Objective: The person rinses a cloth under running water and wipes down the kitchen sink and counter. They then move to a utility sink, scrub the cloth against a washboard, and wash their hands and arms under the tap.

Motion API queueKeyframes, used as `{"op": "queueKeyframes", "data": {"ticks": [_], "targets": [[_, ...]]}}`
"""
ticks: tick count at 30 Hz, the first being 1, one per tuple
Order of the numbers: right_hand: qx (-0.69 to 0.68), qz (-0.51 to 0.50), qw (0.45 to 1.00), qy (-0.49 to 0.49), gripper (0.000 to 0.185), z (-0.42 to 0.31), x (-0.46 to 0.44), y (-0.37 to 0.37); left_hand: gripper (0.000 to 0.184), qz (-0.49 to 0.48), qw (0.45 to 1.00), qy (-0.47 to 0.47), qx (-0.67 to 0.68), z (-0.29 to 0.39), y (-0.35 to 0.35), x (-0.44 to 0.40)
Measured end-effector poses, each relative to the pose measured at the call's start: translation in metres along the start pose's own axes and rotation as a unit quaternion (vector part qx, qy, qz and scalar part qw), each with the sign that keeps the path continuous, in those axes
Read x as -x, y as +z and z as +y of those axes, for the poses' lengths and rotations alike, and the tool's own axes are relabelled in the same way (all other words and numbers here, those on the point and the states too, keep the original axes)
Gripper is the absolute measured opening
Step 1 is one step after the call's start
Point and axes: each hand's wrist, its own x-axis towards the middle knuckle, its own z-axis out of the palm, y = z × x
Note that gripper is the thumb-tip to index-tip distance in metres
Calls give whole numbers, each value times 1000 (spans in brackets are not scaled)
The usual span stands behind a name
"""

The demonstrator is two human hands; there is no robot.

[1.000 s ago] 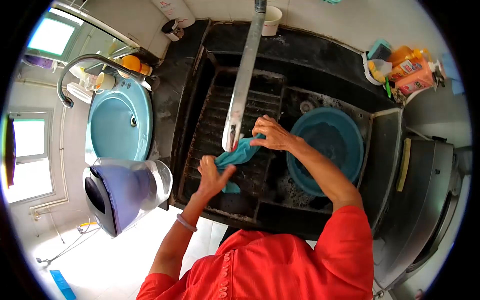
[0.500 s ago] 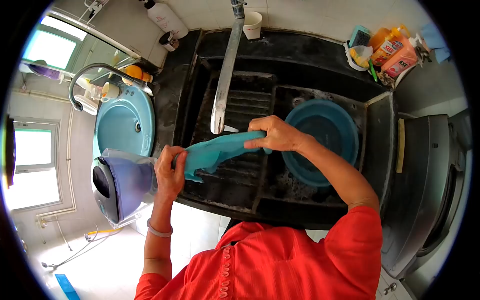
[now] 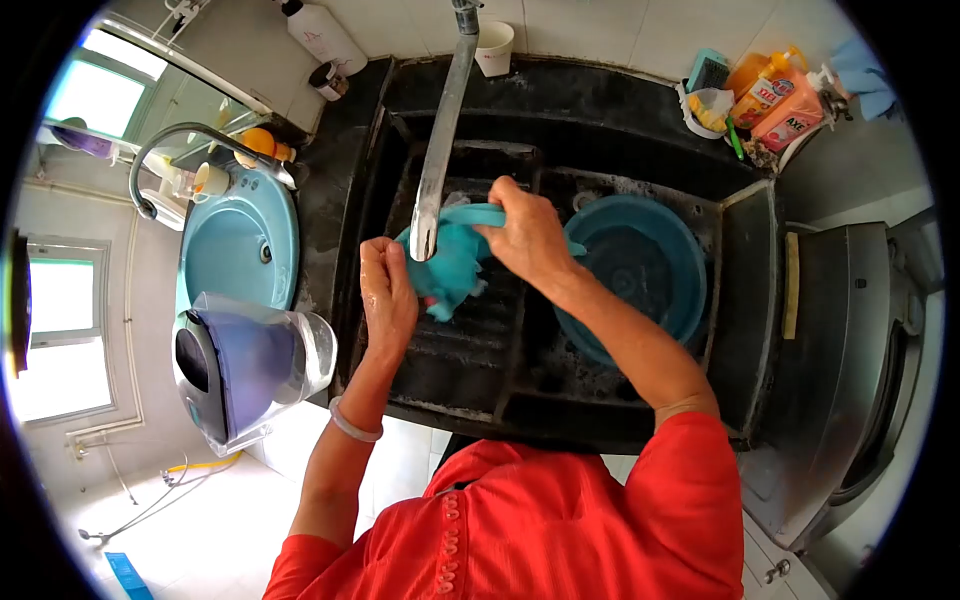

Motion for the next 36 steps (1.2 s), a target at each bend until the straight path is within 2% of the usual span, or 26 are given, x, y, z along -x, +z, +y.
{"op": "queueKeyframes", "data": {"ticks": [3,4,6,8,9,10,11,12,13,14,16,17,20,21,23,24,25,26,28,29,31,32,33,34,35,36], "targets": [[16,-28,999,-23,29,-2,20,38,14,30,993,-32,105,-10,10,7],[36,-32,998,-43,32,4,31,58,15,25,997,-48,53,-28,8,15],[45,-137,989,-13,31,9,59,87,20,15,995,-83,-51,-79,-1,38],[59,-316,945,60,40,13,77,91,28,-10,989,-91,-116,-136,-10,77],[76,-328,939,66,35,31,84,99,33,-23,984,-98,-149,-152,-14,89],[115,-371,916,105,35,48,69,102,38,-24,978,-59,-200,-156,-20,89],[147,-346,916,143,34,65,49,107,43,-25,968,-21,-250,-158,-25,85],[135,-272,942,141,36,98,35,117,48,-26,954,18,-297,-157,-28,81],[181,-135,967,115,40,100,15,116,55,-62,942,29,-327,-147,-26,68],[234,-62,960,141,38,132,8,137,56,-105,923,56,-365,-139,-21,58],[340,-42,933,111,34,162,19,192,57,-188,872,117,-437,-127,-6,44],[311,-82,944,71,31,154,14,204,51,-227,849,119,-462,-144,2,43],[221,-207,952,-43,31,130,7,220,36,-272,841,59,-463,-186,18,38],[137,-162,977,-6,33,142,-6,218,22,-276,843,60,-458,-185,14,27],[-17,-87,990,113,36,154,-49,197,21,-138,962,-68,-225,-184,15,15],[-11,-71,992,100,36,165,-50,189,20,-63,984,-133,-97,-181,16,11],[-4,-55,995,88,37,177,-52,180,24,-93,956,-271,-54,-165,20,5],[79,-49,995,-26,35,220,-36,189,30,-109,957,-216,-157,-166,27,11],[166,-86,979,-78,28,203,-21,171,41,-135,923,-88,-348,-171,41,21],[124,-70,988,-57,31,203,0,168,64,-130,926,16,-354,-171,41,21],[-67,-15,996,50,42,178,66,173,75,-176,898,38,-400,-184,32,7],[-87,-38,995,24,45,148,87,168,80,-199,881,54,-425,-193,30,-4],[-99,-185,972,111,44,124,64,152,82,-236,861,57,-447,-209,35,-4],[-80,-329,922,189,44,99,40,135,80,-224,858,85,-455,-220,36,0],[106,-377,896,211,35,90,-6,160,80,-232,854,62,-462,-220,39,-2],[289,-411,836,222,27,91,-44,179,80,-236,850,37,-469,-219,40,-2]]}}
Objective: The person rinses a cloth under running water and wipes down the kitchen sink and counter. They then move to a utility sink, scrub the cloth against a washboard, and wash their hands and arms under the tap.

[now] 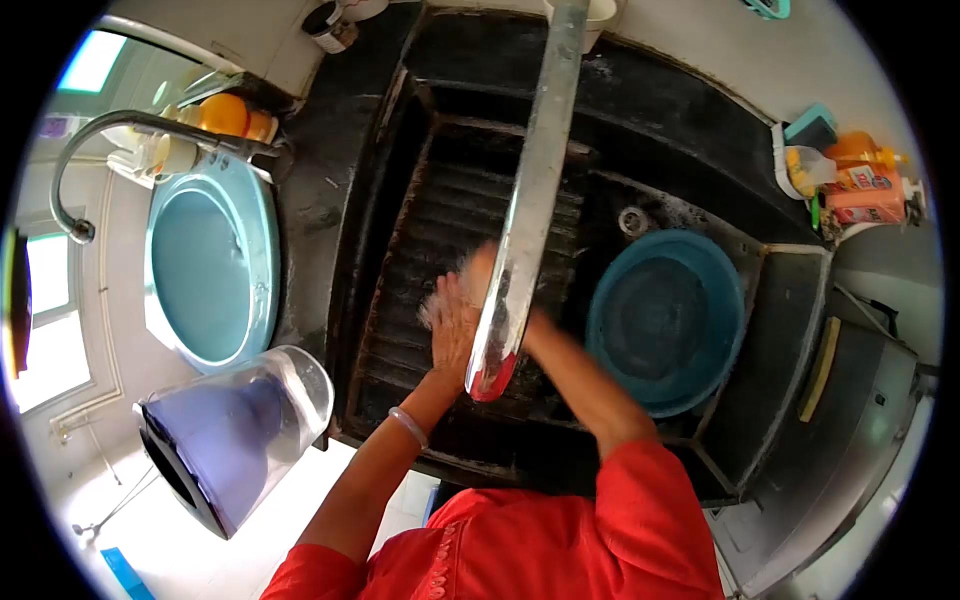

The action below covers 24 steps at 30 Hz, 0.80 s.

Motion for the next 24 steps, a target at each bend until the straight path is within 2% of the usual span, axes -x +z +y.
{"op": "queueKeyframes", "data": {"ticks": [1,3,5,6,8,9,11,12,13,14,16,18,19,21,23,24], "targets": [[-49,199,978,-36,23,15,-40,7,79,56,998,27,-19,1,-4,3],[-73,429,891,-127,26,38,-64,18,80,24,999,29,7,-2,-13,1],[-10,480,840,-252,29,47,-37,29,81,14,995,37,95,-7,-30,1],[-133,488,838,-206,27,55,-29,67,81,6,997,29,76,-6,-32,4],[-206,431,840,-257,16,41,19,93,81,-10,999,21,27,-10,-32,1],[-242,400,839,-279,12,34,42,105,78,0,998,40,-47,-11,-2,-1],[-176,402,854,-279,10,51,-11,128,76,-24,999,35,-16,-2,-16,-3],[-116,422,873,-213,15,42,-35,83,76,-31,999,26,-1,2,-26,-3],[-54,434,887,-147,23,32,-59,38,77,-52,998,19,-42,4,-32,-3],[-57,442,890,-99,27,34,-76,25,77,-37,999,19,-33,1,-31,-5],[-41,475,870,-124,30,31,-53,25,79,-17,1000,20,-1,-1,-28,-2],[-66,427,889,-148,24,39,6,49,79,-23,999,12,32,0,-27,-1],[-133,387,893,-190,31,39,35,55,79,-23,999,9,38,-1,-25,-3],[-173,381,860,-293,26,48,31,101,79,-33,999,11,37,-2,-24,-3],[-110,439,853,-260,17,46,-16,106,80,-47,999,15,19,0,-30,0],[-73,456,872,-162,19,33,-51,55,80,-50,999,17,9,0,-33,-2]]}}
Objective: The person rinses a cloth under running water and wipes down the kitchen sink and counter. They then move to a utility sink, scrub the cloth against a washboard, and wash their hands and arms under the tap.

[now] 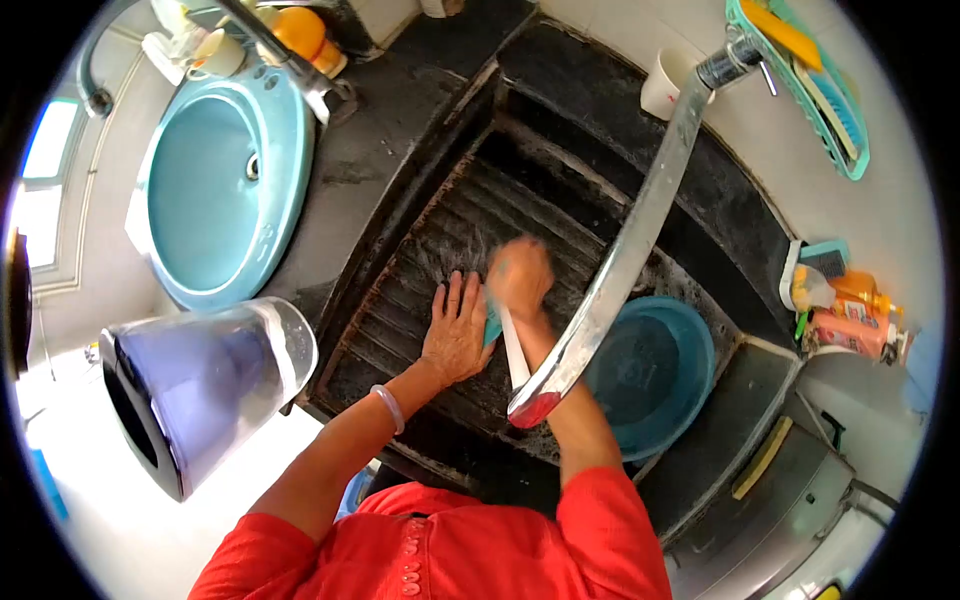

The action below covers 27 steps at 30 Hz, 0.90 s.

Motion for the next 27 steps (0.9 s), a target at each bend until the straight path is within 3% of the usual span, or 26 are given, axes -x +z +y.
{"op": "queueKeyframes", "data": {"ticks": [2,5,8,9,11,12,16,18,19,20,21,24,27], "targets": [[40,6,998,55,32,22,-38,15,81,16,1000,1,22,-1,-3,2],[39,-14,999,28,28,-16,21,-31,81,30,998,-11,51,-5,4,21],[-99,-108,986,-74,36,-64,89,-89,82,42,998,-18,48,-2,16,32],[-31,-144,988,-49,31,-53,84,-72,79,54,994,-3,-91,-3,28,25],[103,-207,973,-3,25,-15,43,-15,80,21,999,-8,-26,1,13,23],[70,-139,986,65,25,-13,0,-9,80,6,1000,-12,6,5,7,24],[78,-26,996,-32,31,-17,-1,-26,82,41,996,4,75,-2,1,23],[30,-73,997,-25,30,-2,60,-38,83,17,1000,10,19,-10,-8,20],[-154,-80,985,8,26,-31,72,-71,81,9,1000,7,-21,-7,-3,15],[-160,-91,983,-21,24,-40,64,-75,79,-4,998,3,-63,-5,5,13],[-168,-101,979,-50,22,-48,56,-79,76,74,995,26,-55,-1,29,11],[56,-116,992,19,27,7,4,-2,75,39,999,11,-2,3,15,12],[76,-88,993,32,32,2,-10,-17,74,39,999,15,7,1,12,14]]}}
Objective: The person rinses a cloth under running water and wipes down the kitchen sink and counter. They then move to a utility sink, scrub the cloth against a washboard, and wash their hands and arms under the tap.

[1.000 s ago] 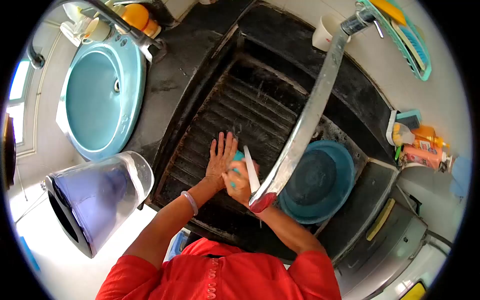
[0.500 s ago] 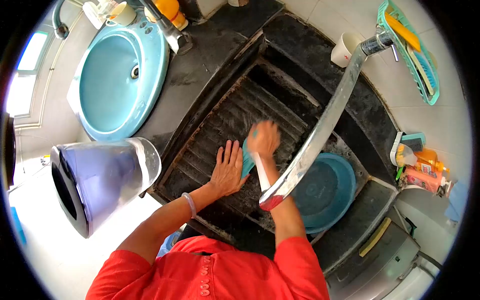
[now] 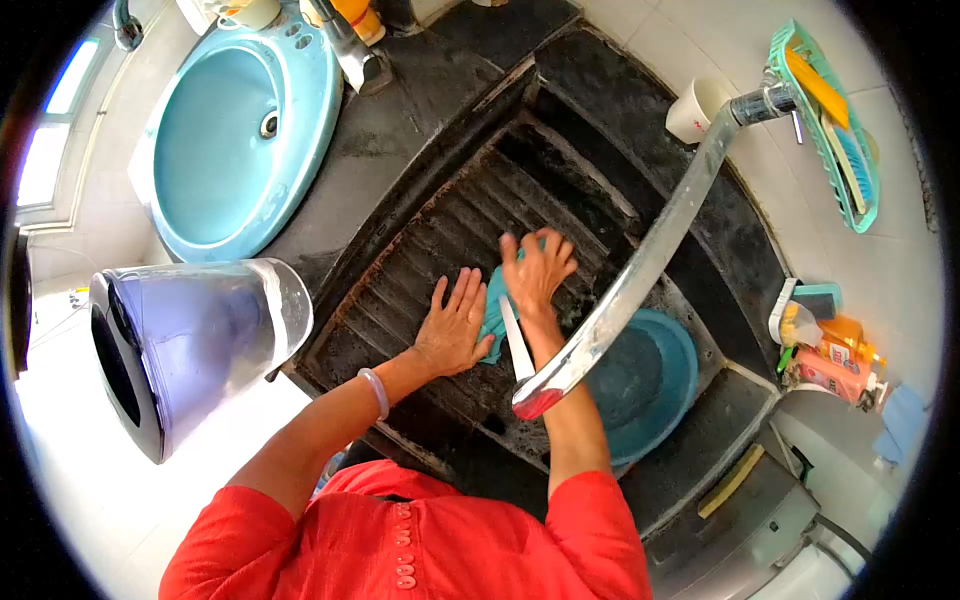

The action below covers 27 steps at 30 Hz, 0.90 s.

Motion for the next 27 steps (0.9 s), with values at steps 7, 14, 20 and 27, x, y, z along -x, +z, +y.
{"op": "queueKeyframes", "data": {"ticks": [7,14,20,27], "targets": [[-80,1,991,-104,20,-9,70,3,67,-8,999,16,29,0,-1,-3],[-231,-113,960,-109,21,38,-49,-33,45,177,979,85,52,-22,-31,-1],[-72,-73,987,-123,28,29,-22,9,70,-5,1000,-2,2,16,-31,14],[-253,38,929,-267,24,-4,88,25,80,6,999,-31,-29,-9,-4,1]]}}
